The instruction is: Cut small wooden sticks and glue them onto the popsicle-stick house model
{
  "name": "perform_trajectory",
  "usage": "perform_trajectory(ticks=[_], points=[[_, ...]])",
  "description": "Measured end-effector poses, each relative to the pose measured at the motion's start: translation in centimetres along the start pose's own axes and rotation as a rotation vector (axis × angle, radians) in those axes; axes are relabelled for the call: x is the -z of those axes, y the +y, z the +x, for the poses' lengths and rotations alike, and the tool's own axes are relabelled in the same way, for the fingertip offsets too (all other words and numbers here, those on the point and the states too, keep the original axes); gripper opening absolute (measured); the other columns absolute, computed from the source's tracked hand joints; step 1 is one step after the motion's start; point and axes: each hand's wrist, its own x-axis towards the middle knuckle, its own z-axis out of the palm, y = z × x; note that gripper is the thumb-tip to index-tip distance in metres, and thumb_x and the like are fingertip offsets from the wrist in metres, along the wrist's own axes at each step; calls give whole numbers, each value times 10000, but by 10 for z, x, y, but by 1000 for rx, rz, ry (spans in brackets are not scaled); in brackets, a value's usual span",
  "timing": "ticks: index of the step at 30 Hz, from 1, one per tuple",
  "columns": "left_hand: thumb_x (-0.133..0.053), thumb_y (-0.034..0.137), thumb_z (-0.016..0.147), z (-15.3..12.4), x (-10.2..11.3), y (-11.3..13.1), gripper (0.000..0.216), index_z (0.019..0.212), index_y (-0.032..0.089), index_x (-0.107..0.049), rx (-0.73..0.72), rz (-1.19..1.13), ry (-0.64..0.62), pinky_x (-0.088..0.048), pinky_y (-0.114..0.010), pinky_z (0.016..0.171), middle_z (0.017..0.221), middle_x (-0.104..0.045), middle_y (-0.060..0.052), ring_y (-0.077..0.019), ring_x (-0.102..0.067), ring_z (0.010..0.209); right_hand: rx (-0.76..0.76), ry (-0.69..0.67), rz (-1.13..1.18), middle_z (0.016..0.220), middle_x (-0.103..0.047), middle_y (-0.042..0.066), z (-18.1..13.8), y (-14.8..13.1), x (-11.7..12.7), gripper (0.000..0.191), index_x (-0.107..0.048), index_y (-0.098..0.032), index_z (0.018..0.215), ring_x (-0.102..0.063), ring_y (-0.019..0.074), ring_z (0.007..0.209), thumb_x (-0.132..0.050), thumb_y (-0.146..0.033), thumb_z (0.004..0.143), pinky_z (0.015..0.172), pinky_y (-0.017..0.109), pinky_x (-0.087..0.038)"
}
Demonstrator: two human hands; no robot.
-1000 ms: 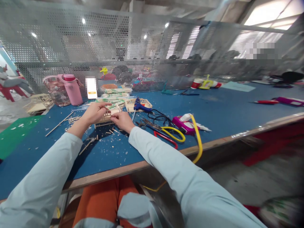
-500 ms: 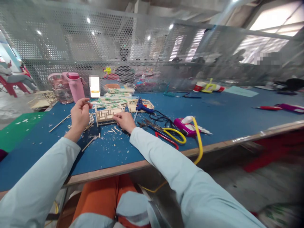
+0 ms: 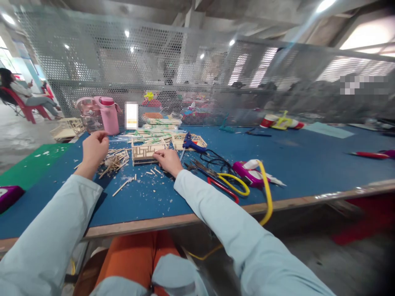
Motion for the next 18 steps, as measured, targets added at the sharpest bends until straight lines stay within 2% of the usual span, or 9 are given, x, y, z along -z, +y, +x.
perform_trajectory(ticks=[4,6,8,9,11,14,18], points=[[-551,279,665,17,18,-48,220,837,196,-660,263,263,-45,-388,-546,799,958,-643,-138,-364,-541,963,5,-3,6,431,-573,-17,1,0,2,251,-710,-185,743,-570,116,556,-504,-319,793,595,190,-369],[-581,270,646,21,20,-64,192,788,180,-674,331,314,-33,-326,-637,783,992,-622,-177,-427,-505,996,2,4,10,423,-567,-16,1,0,3,259,-707,-182,715,-567,116,543,-503,-323,791,591,192,-370],[-577,280,659,22,15,-70,189,779,181,-684,342,341,-22,-276,-671,803,1043,-604,-191,-441,-476,1031,-2,13,14,421,-567,-14,1,0,3,264,-702,-182,695,-565,118,534,-503,-328,788,588,194,-373],[-571,300,671,22,10,-70,194,785,195,-688,313,342,-30,-259,-669,828,1081,-595,-179,-428,-463,1053,-3,18,15,421,-568,-14,1,0,3,265,-699,-182,688,-565,119,532,-503,-330,787,587,195,-373],[-548,341,700,21,-2,-65,199,785,234,-692,142,347,-84,-202,-676,876,1162,-567,-140,-407,-403,1119,1,23,16,421,-570,-12,0,0,3,268,-692,-183,673,-566,122,534,-501,-334,786,589,197,-374],[-517,381,733,20,-24,-53,219,751,265,-701,-53,385,-214,-129,-681,909,1186,-560,-114,-388,-342,1162,15,23,10,422,-572,-12,0,0,3,272,-684,-183,661,-567,124,540,-499,-338,787,588,198,-370],[-541,410,713,18,-44,-35,216,716,269,-705,-146,453,-310,-69,-705,900,1183,-564,-112,-406,-307,1172,12,15,-6,427,-574,-15,0,-1,3,264,-686,-189,679,-566,123,540,-495,-333,790,583,198,-365]])
